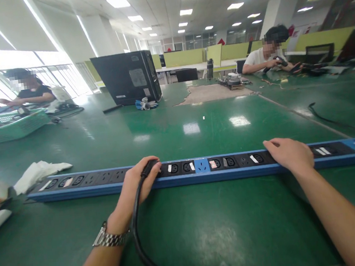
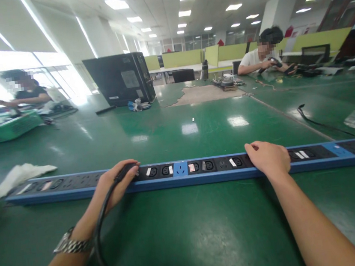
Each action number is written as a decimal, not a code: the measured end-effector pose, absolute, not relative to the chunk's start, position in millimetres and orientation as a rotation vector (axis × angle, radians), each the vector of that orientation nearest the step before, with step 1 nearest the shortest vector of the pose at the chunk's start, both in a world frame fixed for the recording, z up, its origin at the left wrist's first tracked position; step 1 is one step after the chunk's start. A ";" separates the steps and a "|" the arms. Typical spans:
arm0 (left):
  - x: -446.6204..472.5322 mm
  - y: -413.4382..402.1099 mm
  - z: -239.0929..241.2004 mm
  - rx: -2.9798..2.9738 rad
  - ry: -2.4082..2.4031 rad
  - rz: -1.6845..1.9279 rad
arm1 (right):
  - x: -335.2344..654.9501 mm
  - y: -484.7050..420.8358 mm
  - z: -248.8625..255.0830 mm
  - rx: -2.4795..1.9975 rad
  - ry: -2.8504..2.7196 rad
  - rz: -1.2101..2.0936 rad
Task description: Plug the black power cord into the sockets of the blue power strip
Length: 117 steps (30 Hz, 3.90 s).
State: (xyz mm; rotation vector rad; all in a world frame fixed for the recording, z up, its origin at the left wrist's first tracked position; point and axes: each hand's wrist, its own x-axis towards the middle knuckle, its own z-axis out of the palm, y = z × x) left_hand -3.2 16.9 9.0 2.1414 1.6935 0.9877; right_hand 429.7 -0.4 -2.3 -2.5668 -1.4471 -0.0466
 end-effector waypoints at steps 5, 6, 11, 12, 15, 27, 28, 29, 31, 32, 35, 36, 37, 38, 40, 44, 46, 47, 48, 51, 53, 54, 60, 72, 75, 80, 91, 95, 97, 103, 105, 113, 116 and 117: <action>1.8 20.6 4.9 2.372 1.545 0.893 | 427.9 -1.4 -0.7 -2.557 -1.469 -0.039; 1.0 20.8 3.1 2.395 1.533 0.900 | 427.5 -1.4 -0.3 -2.559 -1.463 -0.039; 5.7 11.4 9.0 2.222 1.530 1.136 | 427.6 -1.3 0.1 -2.559 -1.479 -0.035; 12.5 8.1 13.3 2.134 1.518 1.240 | 427.9 -1.3 -0.2 -2.556 -1.492 -0.040; 46.0 2.0 23.9 2.024 1.404 1.303 | 428.7 -1.5 -1.5 -2.541 -1.508 -0.071; 117.9 3.2 7.9 2.559 1.504 0.735 | 428.0 -0.9 -1.7 -2.569 -1.475 -0.063; 117.4 2.6 8.0 2.575 1.510 0.734 | 427.6 -1.1 -1.5 -2.564 -1.476 -0.057; 116.9 2.6 8.6 2.576 1.517 0.730 | 427.2 -1.3 -1.2 -2.560 -1.477 -0.051; 117.1 4.8 11.6 2.502 1.498 0.733 | 426.3 -1.7 -0.4 -2.553 -1.478 -0.042; 118.7 6.3 13.9 2.426 1.469 0.760 | 426.0 -1.9 0.1 -2.552 -1.476 -0.043; 134.4 9.7 21.3 2.236 1.328 0.883 | 425.2 -2.0 1.4 -2.554 -1.480 -0.046; 143.7 10.1 22.9 2.237 1.285 0.897 | 425.0 -2.0 1.7 -2.558 -1.477 -0.048; 154.6 10.3 23.8 2.273 1.258 0.886 | 424.9 -2.0 2.0 -2.562 -1.472 -0.047; 166.4 10.3 23.8 2.325 1.249 0.856 | 424.8 -2.0 2.1 -2.565 -1.467 -0.045; 189.6 10.8 22.1 2.419 1.265 0.777 | 424.6 -1.7 2.1 -2.568 -1.464 -0.048; 219.0 13.1 18.6 2.519 1.334 0.644 | 424.8 -0.4 0.7 -2.554 -1.477 -0.074; 224.9 13.3 19.7 2.562 1.353 0.596 | 424.9 0.1 0.1 -2.554 -1.481 -0.082; 227.1 12.8 20.8 2.588 1.355 0.570 | 424.9 0.2 0.0 -2.556 -1.484 -0.082; 229.1 11.6 22.0 2.619 1.355 0.546 | 424.7 0.1 0.0 -2.558 -1.487 -0.080; 235.5 5.2 22.8 2.727 1.347 0.516 | 423.9 -0.9 1.1 -2.555 -1.490 -0.073; 238.3 0.4 19.4 2.753 1.346 0.545 | 423.2 -1.7 1.9 -2.548 -1.495 -0.066; 238.9 -1.5 16.6 2.745 1.355 0.569 | 423.0 -2.0 2.1 -2.545 -1.497 -0.063; 236.2 -2.6 2.5 2.623 1.417 0.662 | 422.6 -2.1 1.8 -2.512 -1.502 -0.078; 231.5 -0.5 -7.6 2.525 1.199 0.929 | 428.0 0.0 -0.7 -2.563 -1.473 -0.041; 233.1 0.1 -6.5 2.539 1.174 0.941 | 429.3 0.9 -2.4 -2.572 -1.447 -0.045; 238.7 13.7 46.0 2.373 1.061 1.394 | 429.9 1.1 -3.3 -2.575 -1.457 -0.082; 33.5 32.7 43.7 1.958 1.693 1.623 | 430.9 0.9 -3.1 -2.555 -1.421 -0.040; -11.0 23.5 16.1 2.035 1.809 1.229 | 431.2 1.4 -2.7 -2.567 -1.420 -0.023; -12.9 22.5 12.3 2.141 1.711 1.097 | 431.3 1.4 -2.5 -2.577 -1.405 -0.007; -7.3 26.4 20.0 2.418 1.510 0.881 | 432.3 1.5 -3.2 -2.578 -1.389 0.003; -7.5 25.8 21.6 2.485 1.483 0.801 | 432.3 1.7 -3.1 -2.582 -1.394 0.000; -6.4 30.1 14.9 2.498 1.359 0.771 | 430.5 0.6 -1.6 -2.572 -1.426 -0.020; 8.3 28.6 20.3 2.266 1.413 0.992 | 430.9 0.3 -2.5 -2.555 -1.453 -0.036; 17.5 26.9 23.1 2.215 1.404 1.060 | 431.2 0.4 -2.9 -2.550 -1.458 -0.042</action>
